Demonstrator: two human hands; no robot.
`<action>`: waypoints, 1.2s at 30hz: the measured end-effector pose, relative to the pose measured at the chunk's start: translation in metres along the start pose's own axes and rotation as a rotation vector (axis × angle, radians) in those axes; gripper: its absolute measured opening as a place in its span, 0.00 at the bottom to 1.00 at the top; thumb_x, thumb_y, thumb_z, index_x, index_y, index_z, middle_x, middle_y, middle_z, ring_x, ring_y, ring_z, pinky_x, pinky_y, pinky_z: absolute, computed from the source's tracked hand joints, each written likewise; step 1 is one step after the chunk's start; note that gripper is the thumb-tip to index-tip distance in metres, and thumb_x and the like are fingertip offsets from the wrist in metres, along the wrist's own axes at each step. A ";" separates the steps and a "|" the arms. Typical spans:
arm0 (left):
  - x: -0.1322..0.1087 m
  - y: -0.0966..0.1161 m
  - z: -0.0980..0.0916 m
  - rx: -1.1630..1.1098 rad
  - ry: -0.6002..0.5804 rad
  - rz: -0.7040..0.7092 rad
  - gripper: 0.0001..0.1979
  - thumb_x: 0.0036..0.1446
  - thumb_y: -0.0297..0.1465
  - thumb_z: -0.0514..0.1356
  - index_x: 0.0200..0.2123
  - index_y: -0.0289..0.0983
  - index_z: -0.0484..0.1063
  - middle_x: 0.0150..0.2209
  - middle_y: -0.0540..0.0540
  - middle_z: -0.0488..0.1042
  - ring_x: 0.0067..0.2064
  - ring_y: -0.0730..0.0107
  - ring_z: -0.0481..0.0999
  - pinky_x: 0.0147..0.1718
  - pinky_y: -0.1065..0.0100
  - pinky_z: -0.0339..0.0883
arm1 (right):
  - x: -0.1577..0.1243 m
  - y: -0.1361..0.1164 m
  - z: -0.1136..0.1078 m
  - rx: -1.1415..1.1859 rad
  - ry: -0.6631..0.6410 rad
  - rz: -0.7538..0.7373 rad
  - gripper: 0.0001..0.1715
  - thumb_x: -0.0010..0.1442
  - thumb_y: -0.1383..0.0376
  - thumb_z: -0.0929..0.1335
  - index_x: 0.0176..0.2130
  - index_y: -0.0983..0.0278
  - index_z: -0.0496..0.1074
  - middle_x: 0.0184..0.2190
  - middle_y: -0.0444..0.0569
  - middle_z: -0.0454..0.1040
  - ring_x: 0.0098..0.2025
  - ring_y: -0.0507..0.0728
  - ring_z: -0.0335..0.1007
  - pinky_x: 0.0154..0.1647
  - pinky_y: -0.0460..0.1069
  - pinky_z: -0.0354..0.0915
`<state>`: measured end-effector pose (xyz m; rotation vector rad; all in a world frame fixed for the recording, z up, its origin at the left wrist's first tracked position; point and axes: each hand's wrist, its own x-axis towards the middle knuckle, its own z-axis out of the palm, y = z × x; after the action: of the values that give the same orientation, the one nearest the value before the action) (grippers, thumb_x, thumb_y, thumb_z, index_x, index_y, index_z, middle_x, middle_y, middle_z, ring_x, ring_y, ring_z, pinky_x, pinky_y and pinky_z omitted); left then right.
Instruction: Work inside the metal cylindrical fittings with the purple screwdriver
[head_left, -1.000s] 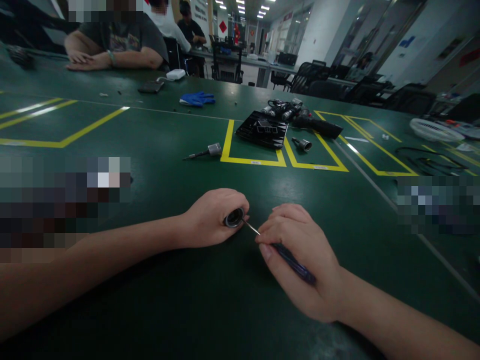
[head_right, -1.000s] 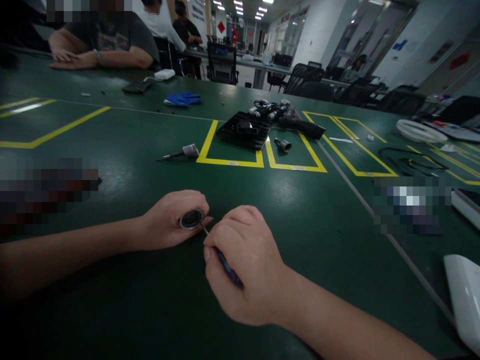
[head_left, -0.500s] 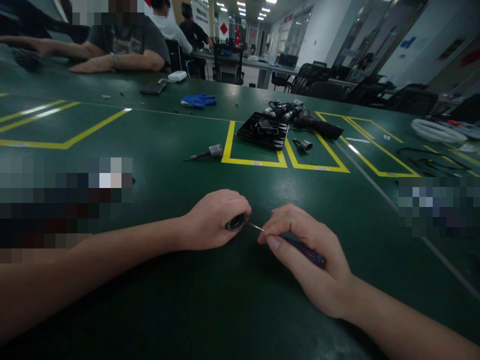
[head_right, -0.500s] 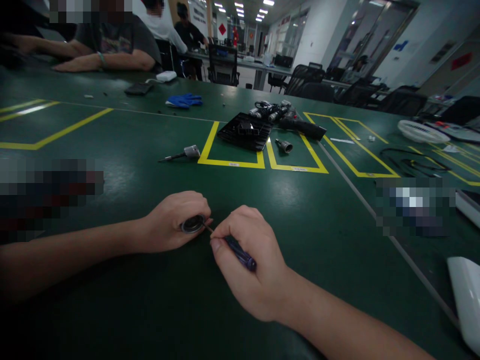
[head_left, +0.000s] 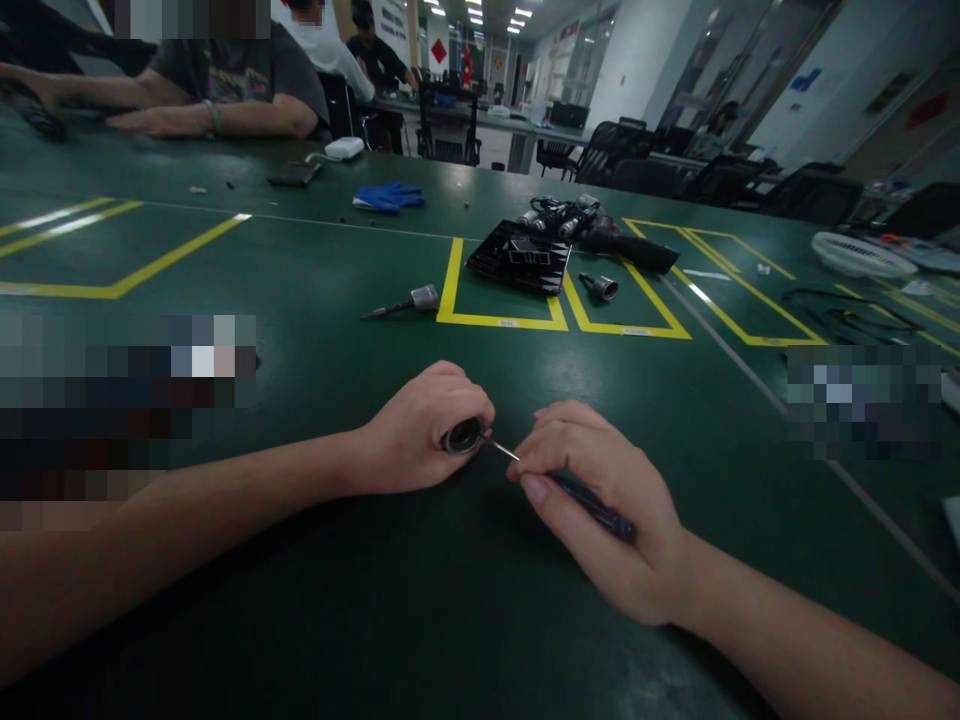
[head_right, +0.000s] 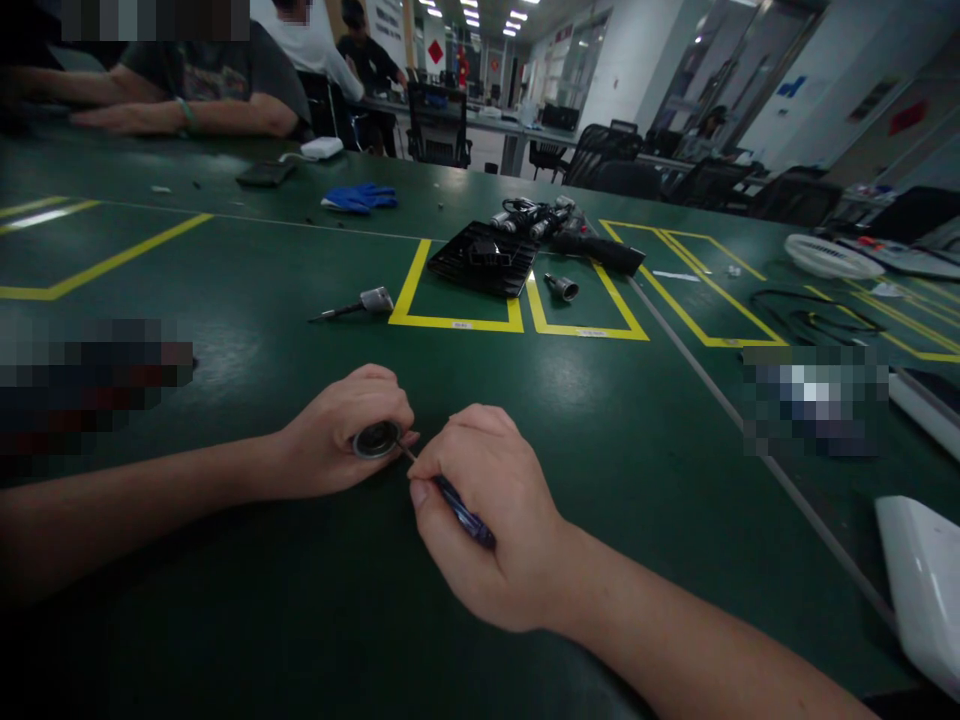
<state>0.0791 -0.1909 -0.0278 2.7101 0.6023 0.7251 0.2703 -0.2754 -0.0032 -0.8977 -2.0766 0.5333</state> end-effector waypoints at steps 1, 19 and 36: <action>0.000 0.000 0.000 -0.009 0.009 -0.006 0.05 0.52 0.25 0.57 0.26 0.36 0.64 0.23 0.53 0.68 0.27 0.74 0.67 0.39 0.66 0.60 | 0.000 0.000 0.000 -0.008 -0.001 -0.010 0.09 0.56 0.74 0.62 0.35 0.65 0.69 0.29 0.49 0.74 0.35 0.56 0.68 0.46 0.57 0.63; -0.001 0.001 0.001 0.001 0.000 0.024 0.05 0.53 0.26 0.56 0.25 0.36 0.64 0.22 0.54 0.68 0.25 0.76 0.66 0.41 0.65 0.58 | 0.000 -0.005 0.002 0.127 0.101 0.150 0.07 0.56 0.72 0.64 0.30 0.65 0.71 0.28 0.48 0.73 0.34 0.55 0.68 0.39 0.54 0.64; -0.002 0.000 0.001 -0.007 0.053 -0.020 0.07 0.53 0.29 0.56 0.24 0.36 0.63 0.21 0.55 0.67 0.25 0.76 0.65 0.39 0.66 0.60 | -0.003 0.000 0.006 0.204 0.173 0.084 0.06 0.57 0.71 0.64 0.30 0.66 0.71 0.29 0.49 0.73 0.34 0.56 0.68 0.39 0.54 0.63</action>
<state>0.0782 -0.1916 -0.0295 2.6825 0.6365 0.7941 0.2672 -0.2779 -0.0084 -0.8810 -1.7994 0.6744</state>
